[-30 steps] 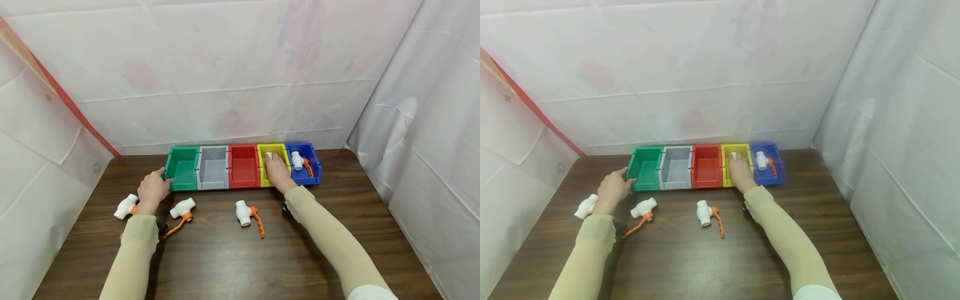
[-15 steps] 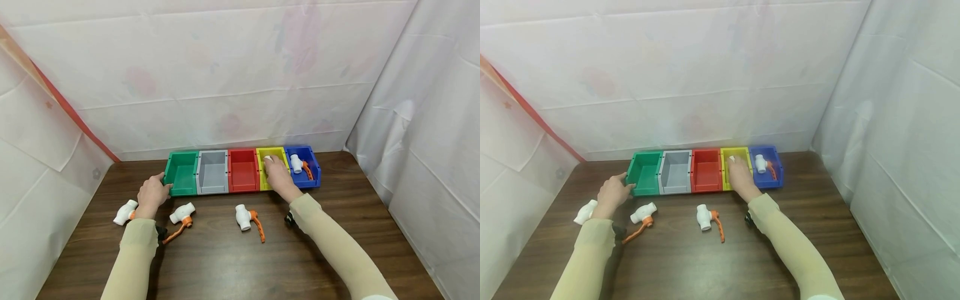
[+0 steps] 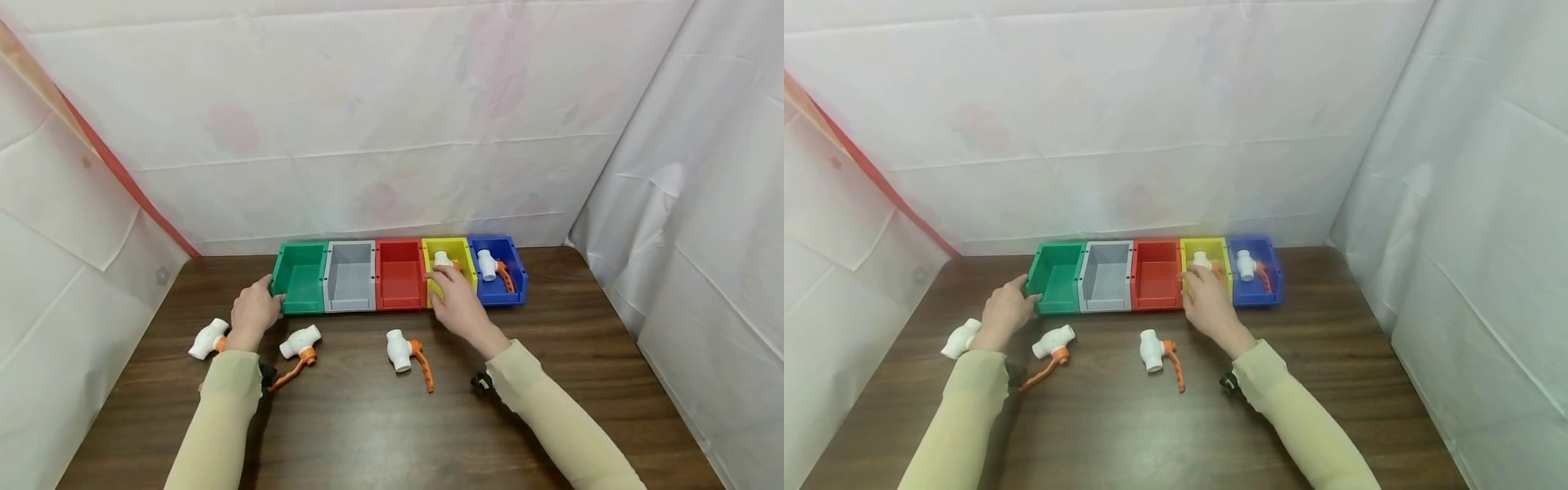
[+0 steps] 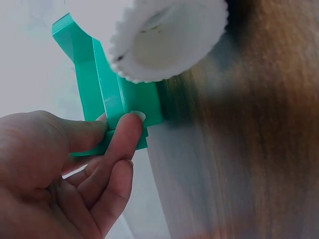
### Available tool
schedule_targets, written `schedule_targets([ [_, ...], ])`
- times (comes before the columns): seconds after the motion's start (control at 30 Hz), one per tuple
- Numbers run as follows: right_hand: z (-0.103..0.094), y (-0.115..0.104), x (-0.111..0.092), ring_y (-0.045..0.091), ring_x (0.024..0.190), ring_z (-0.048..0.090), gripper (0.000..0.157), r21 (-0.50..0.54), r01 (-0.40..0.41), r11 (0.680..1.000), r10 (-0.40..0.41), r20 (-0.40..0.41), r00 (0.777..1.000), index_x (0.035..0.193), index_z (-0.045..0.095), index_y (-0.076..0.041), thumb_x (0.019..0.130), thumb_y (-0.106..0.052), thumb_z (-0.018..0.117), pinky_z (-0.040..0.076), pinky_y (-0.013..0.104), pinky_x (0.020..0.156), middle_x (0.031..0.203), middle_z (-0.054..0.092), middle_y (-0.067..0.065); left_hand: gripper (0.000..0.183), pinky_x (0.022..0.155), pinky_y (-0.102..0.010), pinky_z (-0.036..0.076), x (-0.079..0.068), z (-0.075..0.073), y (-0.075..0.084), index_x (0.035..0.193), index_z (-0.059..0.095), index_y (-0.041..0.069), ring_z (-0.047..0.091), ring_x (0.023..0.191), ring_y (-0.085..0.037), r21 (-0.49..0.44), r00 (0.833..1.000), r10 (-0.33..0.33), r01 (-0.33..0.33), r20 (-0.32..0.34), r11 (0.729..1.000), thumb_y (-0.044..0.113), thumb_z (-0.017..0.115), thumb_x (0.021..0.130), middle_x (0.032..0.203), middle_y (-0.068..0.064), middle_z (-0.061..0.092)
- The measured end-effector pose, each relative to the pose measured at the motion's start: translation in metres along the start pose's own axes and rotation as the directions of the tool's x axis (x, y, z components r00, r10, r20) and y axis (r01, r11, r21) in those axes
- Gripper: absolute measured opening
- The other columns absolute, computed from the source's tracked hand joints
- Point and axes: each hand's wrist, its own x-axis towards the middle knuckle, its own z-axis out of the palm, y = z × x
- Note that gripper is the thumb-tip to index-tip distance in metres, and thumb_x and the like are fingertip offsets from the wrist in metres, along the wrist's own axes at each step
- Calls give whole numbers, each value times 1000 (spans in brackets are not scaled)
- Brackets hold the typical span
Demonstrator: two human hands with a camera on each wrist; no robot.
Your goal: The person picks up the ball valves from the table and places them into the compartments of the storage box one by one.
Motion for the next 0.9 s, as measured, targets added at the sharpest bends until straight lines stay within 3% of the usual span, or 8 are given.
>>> schedule_targets([
  [0.23, 6, -17, -16, 26, 123, 54, 33, 103, 80, 991, -99, 190, 977, 126, 66, -11, 94, -16, 70, 45, 45, 103, 136, 56, 11, 58, 75, -56, 52, -2, 0, 1, 147, 38, -6, 62, 93, -47, 12, 1000, 25, -25, -2, 1000, 24, 58, 102, 127, -35, 56],
  [0.4, 9, -26, -25, 21, 123, 52, 43, 137, 88, 987, -132, 350, 927, 135, 61, -14, 96, -31, 69, 43, 42, 105, 138, 53, 4, 56, 75, -56, 53, -2, -1, 3, 146, 39, -7, 63, 91, -47, 14, 999, 38, -37, -4, 999, 23, 57, 103, 125, -35, 56],
  [0.57, 11, -35, -32, 23, 131, 43, 65, 113, 101, 988, -143, 475, 868, 146, 51, -20, 90, -45, 73, 43, 42, 105, 148, 44, 5, 56, 76, -56, 52, -2, 0, 4, 147, 38, -6, 62, 94, -48, 8, 1000, 27, -27, 4, 1000, 24, 57, 103, 127, -35, 55],
  [0.73, 14, -44, -39, 27, 137, 36, 78, 65, 114, 991, -131, 538, 833, 152, 44, -23, 85, -46, 77, 44, 42, 105, 156, 35, 10, 56, 76, -57, 52, -1, 1, 2, 146, 39, -6, 62, 94, -48, 6, 1000, 25, -25, 0, 1000, 25, 57, 103, 126, -35, 56],
  [0.9, 20, -50, -41, 29, 135, 40, 76, 43, 125, 991, -128, 547, 827, 151, 44, -22, 86, -40, 78, 44, 43, 105, 154, 38, 12, 55, 76, -57, 52, 0, 0, 2, 146, 40, -5, 63, 93, -48, 0, 1000, 27, -27, -3, 1000, 24, 57, 102, 126, -35, 56],
])
